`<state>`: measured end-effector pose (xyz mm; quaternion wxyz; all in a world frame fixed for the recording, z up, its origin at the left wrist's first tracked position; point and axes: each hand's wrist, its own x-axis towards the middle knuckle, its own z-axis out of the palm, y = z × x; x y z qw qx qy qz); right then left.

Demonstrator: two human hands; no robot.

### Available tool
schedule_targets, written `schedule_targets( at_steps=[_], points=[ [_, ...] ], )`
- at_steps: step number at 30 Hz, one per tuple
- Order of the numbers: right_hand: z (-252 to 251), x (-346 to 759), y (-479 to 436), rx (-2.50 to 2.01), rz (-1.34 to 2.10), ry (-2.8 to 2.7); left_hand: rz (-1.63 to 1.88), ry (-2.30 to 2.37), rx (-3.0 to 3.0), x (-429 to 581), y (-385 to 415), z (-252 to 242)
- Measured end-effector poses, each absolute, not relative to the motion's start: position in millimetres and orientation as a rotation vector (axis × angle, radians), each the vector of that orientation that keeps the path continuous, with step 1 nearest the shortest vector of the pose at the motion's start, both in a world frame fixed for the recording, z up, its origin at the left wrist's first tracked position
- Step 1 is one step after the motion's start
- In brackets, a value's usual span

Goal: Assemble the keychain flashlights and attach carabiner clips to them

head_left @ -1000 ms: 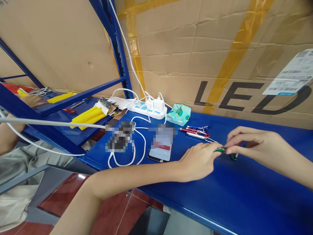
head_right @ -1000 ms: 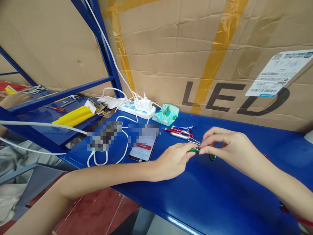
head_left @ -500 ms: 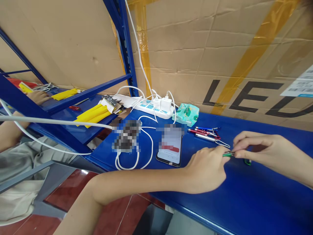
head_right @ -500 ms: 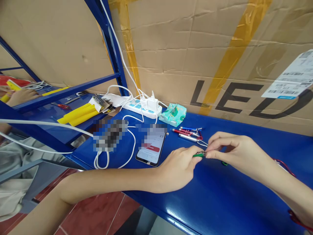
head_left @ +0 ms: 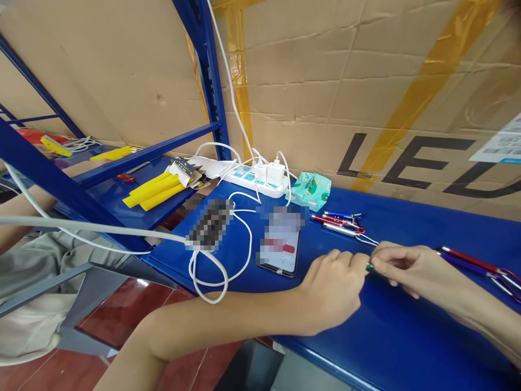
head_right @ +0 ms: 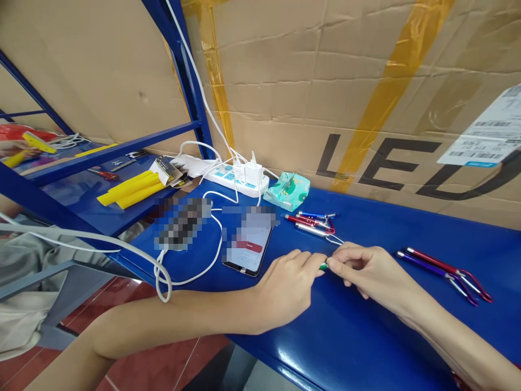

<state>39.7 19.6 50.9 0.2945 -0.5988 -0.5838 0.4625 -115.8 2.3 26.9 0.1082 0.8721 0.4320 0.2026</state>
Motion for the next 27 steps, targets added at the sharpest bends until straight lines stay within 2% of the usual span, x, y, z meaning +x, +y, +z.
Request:
schedule_targets(
  at_steps=[7,9,13,20,27],
  points=[
    [57,47,24,-1.681,1.581,-1.324,0.747,1.165,2.612,-115,16,24],
    [55,51,27,-1.657,1.582,-1.359,0.75,1.106,2.536,-116,21,25],
    [54,63,34,-1.592,1.21,-1.615,0.785,1.071,2.346,-116,29,26],
    [58,78,33,-1.204,0.63,-1.993,0.739,1.055,2.264,-120,36,28],
    [57,74,28,-1.132,0.499,-2.079,0.658,0.98,2.307,-118,30,31]
  ],
)
